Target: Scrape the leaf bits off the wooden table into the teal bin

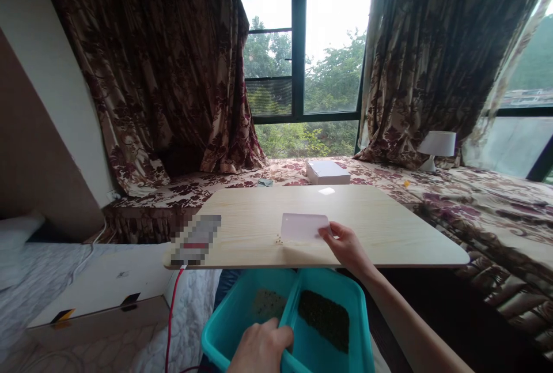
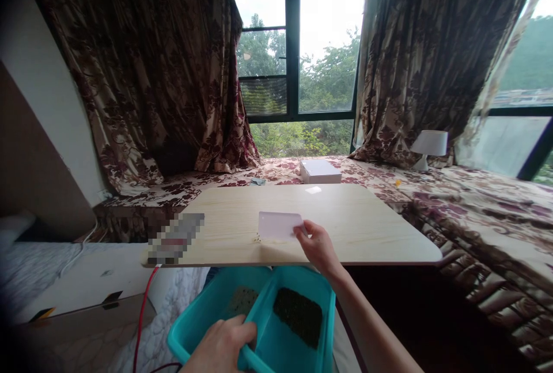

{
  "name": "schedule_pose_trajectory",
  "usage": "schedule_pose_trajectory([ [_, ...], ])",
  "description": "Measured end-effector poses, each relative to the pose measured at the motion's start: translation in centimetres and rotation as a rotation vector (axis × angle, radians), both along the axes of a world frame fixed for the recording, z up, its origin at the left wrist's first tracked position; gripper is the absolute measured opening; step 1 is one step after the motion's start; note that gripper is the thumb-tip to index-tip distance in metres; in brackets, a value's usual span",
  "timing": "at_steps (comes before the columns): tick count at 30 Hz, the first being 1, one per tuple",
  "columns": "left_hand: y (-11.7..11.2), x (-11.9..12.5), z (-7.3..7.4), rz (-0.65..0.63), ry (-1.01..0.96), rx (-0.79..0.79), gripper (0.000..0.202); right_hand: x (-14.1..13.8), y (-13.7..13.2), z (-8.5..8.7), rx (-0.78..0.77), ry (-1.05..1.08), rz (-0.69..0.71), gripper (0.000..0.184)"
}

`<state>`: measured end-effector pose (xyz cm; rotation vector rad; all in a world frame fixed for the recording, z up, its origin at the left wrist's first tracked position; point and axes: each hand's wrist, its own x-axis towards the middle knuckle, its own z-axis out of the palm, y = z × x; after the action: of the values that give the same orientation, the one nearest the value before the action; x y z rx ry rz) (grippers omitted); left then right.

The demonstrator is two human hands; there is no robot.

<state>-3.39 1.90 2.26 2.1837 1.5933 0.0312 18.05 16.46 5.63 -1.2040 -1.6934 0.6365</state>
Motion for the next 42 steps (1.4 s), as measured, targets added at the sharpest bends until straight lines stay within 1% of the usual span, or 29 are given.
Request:
schedule_pose_trajectory([
  [8,0.0,0.0,0.0,-0.020,0.004,0.003,0.023,-0.2,-0.2,-0.3,-0.007,-0.039,0.003,0.027],
  [15,0.0,-0.1,0.1,0.000,0.005,-0.027,0.025,0.3,-0.1,-0.3,-0.009,0.019,-0.006,0.025],
  [22,-0.1,-0.1,0.2,0.010,-0.034,-0.031,0.023,-0.2,-0.1,-0.2,-0.032,0.041,0.024,0.026],
  [27,-0.1,-0.1,0.0,0.006,-0.032,-0.039,0.026,-0.1,-0.2,0.0,-0.017,0.030,-0.011,0.027],
  [32,0.1,0.0,0.4,-0.015,-0.012,-0.014,0.023,-0.1,0.0,0.0,0.009,0.036,-0.001,0.027],
  [38,0.0,0.1,0.8,-0.012,0.006,-0.035,0.024,-0.9,0.1,-0.3,-0.004,0.021,0.026,0.028],
  [42,-0.1,0.0,0.9,-0.029,-0.020,-0.011,0.024,-0.7,-0.1,-0.2,0.016,-0.011,-0.007,0.028],
])
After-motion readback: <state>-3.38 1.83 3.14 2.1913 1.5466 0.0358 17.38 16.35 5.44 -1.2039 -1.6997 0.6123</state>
